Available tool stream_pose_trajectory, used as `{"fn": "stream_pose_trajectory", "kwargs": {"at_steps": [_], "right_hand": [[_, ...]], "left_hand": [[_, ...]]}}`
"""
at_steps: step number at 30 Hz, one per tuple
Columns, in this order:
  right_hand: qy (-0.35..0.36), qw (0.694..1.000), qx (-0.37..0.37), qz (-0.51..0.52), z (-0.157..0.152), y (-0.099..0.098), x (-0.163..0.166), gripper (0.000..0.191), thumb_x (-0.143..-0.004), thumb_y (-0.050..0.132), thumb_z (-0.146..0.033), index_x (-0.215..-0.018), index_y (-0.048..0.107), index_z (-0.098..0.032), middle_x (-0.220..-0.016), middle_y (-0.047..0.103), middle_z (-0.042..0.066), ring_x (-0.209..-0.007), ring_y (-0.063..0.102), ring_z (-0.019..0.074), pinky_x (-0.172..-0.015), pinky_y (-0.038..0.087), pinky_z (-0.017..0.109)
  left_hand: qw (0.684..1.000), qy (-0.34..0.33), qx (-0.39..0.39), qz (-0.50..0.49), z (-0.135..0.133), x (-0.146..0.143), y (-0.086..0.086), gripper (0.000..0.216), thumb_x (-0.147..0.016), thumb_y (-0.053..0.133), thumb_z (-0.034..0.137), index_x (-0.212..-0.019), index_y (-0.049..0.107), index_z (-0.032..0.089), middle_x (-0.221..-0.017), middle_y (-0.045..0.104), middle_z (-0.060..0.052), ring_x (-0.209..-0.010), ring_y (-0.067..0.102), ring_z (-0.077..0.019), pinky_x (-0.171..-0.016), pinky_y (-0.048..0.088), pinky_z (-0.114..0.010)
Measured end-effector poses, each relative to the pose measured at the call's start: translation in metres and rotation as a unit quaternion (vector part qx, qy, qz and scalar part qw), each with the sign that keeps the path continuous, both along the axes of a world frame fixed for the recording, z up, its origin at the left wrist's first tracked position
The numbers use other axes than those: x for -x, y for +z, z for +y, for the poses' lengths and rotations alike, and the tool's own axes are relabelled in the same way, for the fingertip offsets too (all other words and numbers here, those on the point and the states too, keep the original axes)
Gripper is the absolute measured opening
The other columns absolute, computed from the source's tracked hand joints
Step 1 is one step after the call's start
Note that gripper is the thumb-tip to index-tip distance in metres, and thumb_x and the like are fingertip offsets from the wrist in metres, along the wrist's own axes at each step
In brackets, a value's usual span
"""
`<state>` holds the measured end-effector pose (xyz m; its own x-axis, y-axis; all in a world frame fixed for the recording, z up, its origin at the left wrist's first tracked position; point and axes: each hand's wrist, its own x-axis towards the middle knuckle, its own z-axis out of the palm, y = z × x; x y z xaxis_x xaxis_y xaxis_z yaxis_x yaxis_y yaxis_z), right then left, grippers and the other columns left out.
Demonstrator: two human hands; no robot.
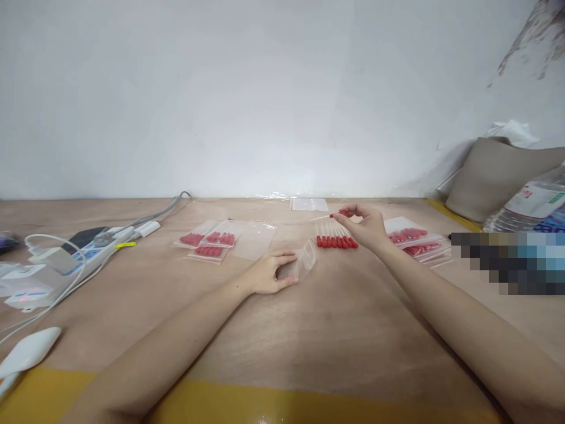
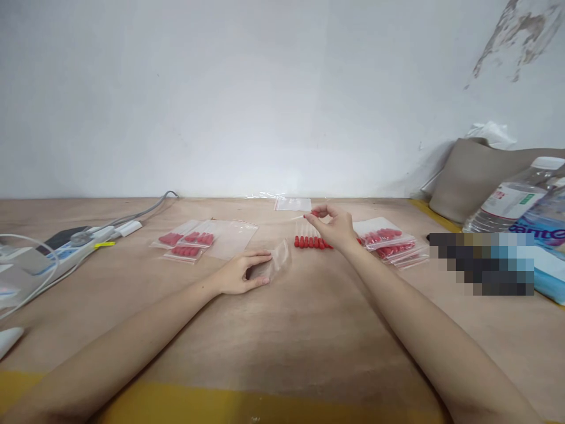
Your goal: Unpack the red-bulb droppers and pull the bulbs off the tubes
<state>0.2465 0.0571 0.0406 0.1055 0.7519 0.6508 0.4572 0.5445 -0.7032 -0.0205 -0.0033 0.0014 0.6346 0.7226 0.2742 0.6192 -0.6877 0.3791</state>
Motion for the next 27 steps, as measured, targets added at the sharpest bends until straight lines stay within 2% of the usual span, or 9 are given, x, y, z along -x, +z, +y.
{"fn": "stream_pose_trajectory", "kwargs": {"at_steps": [3,6,10,13,15,18,23,27], "right_hand": [[-0.038,0.995,-0.075,-0.055,0.004,0.003,0.019,0.022,-0.075,0.057,-0.039,-0.080,0.062,-0.019,-0.079,0.065,0.004,-0.077,0.057,0.0175,-0.075,0.043,0.033],[-0.069,0.971,-0.120,-0.196,0.004,-0.007,0.035,0.016,-0.079,0.053,-0.033,-0.080,0.063,-0.020,-0.080,0.066,0.004,-0.082,0.055,0.0199,-0.085,0.033,0.038],[-0.051,0.914,-0.129,-0.382,-0.001,-0.030,0.048,0.018,-0.083,0.048,-0.026,-0.080,0.065,-0.021,-0.082,0.068,0.004,-0.084,0.053,0.0201,-0.086,0.024,0.041],[-0.024,0.881,-0.126,-0.456,-0.005,-0.039,0.049,0.017,-0.082,0.051,-0.029,-0.081,0.066,-0.021,-0.083,0.068,0.004,-0.086,0.052,0.0204,-0.088,0.021,0.042],[-0.014,0.871,-0.116,-0.477,-0.007,-0.039,0.047,0.018,-0.082,0.052,-0.032,-0.079,0.067,-0.021,-0.082,0.068,0.003,-0.087,0.051,0.0200,-0.089,0.020,0.042],[-0.008,0.872,-0.097,-0.479,-0.011,-0.037,0.043,0.022,-0.083,0.050,-0.033,-0.074,0.067,-0.022,-0.082,0.067,0.003,-0.085,0.050,0.0183,-0.089,0.019,0.042],[-0.016,0.894,-0.101,-0.436,-0.022,-0.038,0.041,0.020,-0.083,0.050,-0.028,-0.075,0.067,-0.022,-0.086,0.065,0.002,-0.084,0.051,0.0165,-0.089,0.020,0.040],[-0.022,0.921,-0.119,-0.370,-0.035,-0.044,0.037,0.018,-0.081,0.051,-0.025,-0.071,0.066,-0.021,-0.080,0.065,0.001,-0.080,0.053,0.0149,-0.086,0.023,0.037]], "left_hand": [[1.000,0.001,-0.010,0.001,0.000,0.000,-0.002,0.059,-0.076,0.055,0.049,-0.121,0.051,0.012,-0.128,0.049,-0.014,-0.119,0.045,-0.0231,-0.102,0.035,-0.036],[1.000,0.010,-0.023,0.002,-0.002,-0.001,-0.002,0.058,-0.077,0.054,0.049,-0.120,0.052,0.011,-0.126,0.050,-0.014,-0.117,0.046,-0.0229,-0.101,0.035,-0.035],[0.998,0.035,-0.043,0.004,-0.008,-0.005,0.006,0.050,-0.079,0.051,0.050,-0.112,0.058,0.014,-0.116,0.057,-0.012,-0.108,0.052,-0.0231,-0.095,0.040,-0.034],[0.997,0.067,-0.044,0.010,-0.007,-0.006,0.012,0.034,-0.085,0.044,0.042,-0.094,0.065,0.017,-0.093,0.064,-0.007,-0.089,0.058,-0.0196,-0.084,0.044,-0.032],[0.993,0.105,-0.057,0.006,-0.003,-0.005,0.013,0.027,-0.086,0.044,0.036,-0.085,0.065,0.018,-0.086,0.063,-0.006,-0.085,0.057,-0.0188,-0.081,0.044,-0.032],[0.986,0.154,-0.068,-0.020,0.008,-0.001,0.010,0.019,-0.083,0.047,0.027,-0.084,0.063,0.017,-0.090,0.060,-0.007,-0.091,0.055,-0.0197,-0.083,0.042,-0.032],[0.983,0.183,0.026,-0.022,0.014,0.003,0.010,0.023,-0.076,0.055,0.027,-0.096,0.059,0.015,-0.090,0.061,-0.006,-0.078,0.058,-0.0167,-0.071,0.045,-0.027],[0.975,0.196,0.097,0.034,0.011,0.004,0.019,0.011,-0.074,0.055,0.028,-0.076,0.059,0.018,-0.066,0.060,0.001,-0.063,0.057,-0.0144,-0.058,0.040,-0.023]]}}
